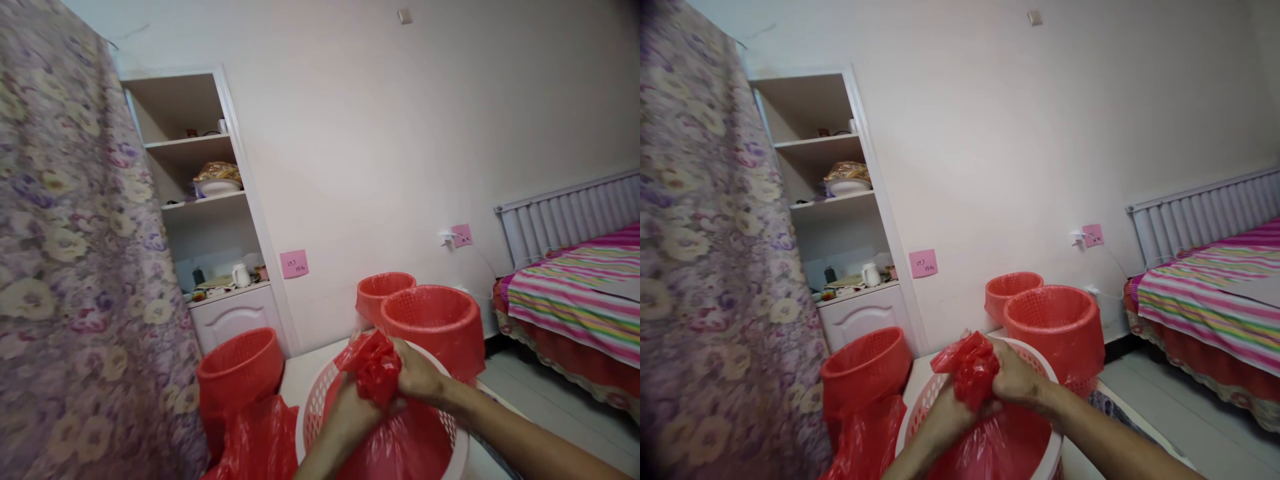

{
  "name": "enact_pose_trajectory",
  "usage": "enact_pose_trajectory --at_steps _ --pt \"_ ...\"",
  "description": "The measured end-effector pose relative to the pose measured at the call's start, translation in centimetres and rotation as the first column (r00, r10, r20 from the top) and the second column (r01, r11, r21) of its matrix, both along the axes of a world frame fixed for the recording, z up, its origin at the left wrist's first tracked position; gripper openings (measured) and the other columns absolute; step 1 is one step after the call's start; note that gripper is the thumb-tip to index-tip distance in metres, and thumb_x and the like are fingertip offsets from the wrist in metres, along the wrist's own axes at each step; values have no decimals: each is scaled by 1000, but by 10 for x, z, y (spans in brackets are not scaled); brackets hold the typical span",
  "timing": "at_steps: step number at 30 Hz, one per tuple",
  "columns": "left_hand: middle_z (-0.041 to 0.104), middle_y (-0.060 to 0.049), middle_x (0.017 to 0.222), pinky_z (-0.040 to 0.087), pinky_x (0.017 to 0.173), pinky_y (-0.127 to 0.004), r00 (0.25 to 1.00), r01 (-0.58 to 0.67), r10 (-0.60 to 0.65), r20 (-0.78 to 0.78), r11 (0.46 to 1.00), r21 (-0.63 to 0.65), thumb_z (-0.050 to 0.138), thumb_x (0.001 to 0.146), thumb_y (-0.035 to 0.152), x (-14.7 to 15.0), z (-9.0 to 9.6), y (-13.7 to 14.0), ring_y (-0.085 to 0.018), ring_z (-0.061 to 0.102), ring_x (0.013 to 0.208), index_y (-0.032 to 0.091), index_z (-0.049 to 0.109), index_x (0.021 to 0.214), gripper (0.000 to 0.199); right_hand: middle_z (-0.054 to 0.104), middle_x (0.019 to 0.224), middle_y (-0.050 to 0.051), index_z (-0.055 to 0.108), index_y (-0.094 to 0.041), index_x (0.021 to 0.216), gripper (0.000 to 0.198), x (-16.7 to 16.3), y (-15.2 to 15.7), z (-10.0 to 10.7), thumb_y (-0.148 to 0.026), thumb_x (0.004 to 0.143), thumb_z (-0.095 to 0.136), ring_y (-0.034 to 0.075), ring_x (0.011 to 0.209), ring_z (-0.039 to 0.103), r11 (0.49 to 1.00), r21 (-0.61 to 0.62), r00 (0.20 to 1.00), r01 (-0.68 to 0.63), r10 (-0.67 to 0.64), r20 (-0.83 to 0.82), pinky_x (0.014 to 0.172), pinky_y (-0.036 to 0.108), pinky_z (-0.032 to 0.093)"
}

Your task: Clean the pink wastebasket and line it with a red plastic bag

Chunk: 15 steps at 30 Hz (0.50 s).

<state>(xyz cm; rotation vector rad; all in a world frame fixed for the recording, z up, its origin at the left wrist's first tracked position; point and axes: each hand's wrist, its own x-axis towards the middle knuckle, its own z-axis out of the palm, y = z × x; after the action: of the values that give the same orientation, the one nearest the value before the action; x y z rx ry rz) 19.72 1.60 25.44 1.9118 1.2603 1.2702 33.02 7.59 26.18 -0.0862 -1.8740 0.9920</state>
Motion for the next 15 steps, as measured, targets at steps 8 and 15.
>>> enact_pose_trajectory --at_steps 8,15 --pt "73 -3 84 45 92 -34 976 -73 40 214 987 145 52 79 18 10 11 16 -21 61 97 18 71 89 22 62 115 7 51 -23 125 55 8 -6 -5 -7 72 48 23 99 58 861 457 975 222 -200 -98 89 37 47" --pt "58 5 56 41 55 -22 919 -282 208 335 940 192 58 69 11 -11 19 25 -9 48 54 15 60 60 10 46 139 8 29 -27 143 62 44 -18 -31 -14 86 49 24 128 44 801 430 898 417 -435 -62 112 44 32"
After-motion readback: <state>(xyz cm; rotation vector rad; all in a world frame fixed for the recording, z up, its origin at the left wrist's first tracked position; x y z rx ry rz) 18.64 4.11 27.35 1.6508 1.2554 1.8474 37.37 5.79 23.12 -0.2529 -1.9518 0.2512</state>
